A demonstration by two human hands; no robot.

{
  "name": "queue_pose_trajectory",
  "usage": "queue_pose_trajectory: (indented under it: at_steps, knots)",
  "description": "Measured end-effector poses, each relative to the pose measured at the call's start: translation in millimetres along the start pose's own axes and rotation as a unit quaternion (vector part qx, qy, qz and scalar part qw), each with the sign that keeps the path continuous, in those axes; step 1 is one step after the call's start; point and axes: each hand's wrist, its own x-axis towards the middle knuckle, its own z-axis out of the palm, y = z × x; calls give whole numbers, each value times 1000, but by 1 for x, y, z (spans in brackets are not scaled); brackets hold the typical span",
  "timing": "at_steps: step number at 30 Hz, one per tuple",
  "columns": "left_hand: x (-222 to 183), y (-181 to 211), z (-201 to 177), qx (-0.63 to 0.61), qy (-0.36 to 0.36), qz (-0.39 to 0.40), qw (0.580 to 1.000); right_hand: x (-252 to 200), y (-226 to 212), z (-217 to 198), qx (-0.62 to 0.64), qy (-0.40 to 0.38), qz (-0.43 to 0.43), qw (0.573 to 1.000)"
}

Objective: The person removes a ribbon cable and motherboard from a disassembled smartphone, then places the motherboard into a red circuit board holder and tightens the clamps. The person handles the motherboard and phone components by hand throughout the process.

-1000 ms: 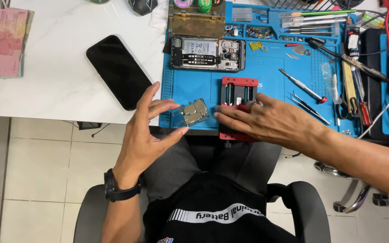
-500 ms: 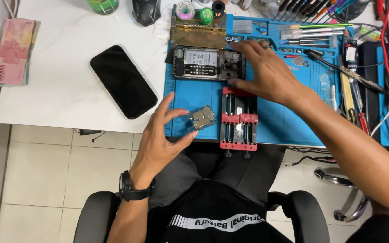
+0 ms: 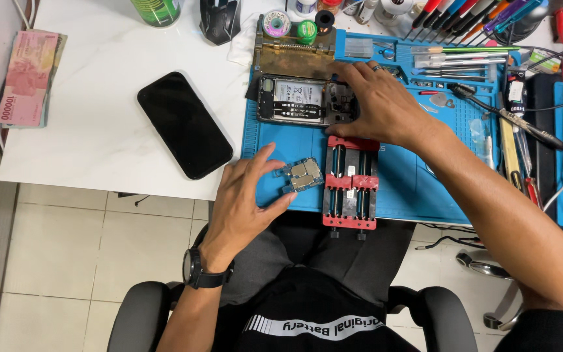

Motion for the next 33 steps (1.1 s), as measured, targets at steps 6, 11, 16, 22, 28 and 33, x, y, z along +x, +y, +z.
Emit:
queue_pose_trajectory:
  at_steps: [6,11,16,22,28,33]
  knots:
    - [8,4,-6,79,9,26,996,4,-5,-11,-44,9,-38,998]
    - [28,-23,-20,285,250,-169,910,6,-14,-17,-71,-39,-18,997]
    - [29,-43,-47,284,209,-239,904,7,-22,-30,-65,-70,13,995]
    - [7,-82,-112,157,179,-276,931,12,-50,-55,-46,-117,18,992]
    - [4,-62,-137,44,88,-172,980,55,-101,-43,23,-142,-75,987]
    - [13,-66,-124,38,-42,-112,992,99,-114,-9,83,-137,-192,968]
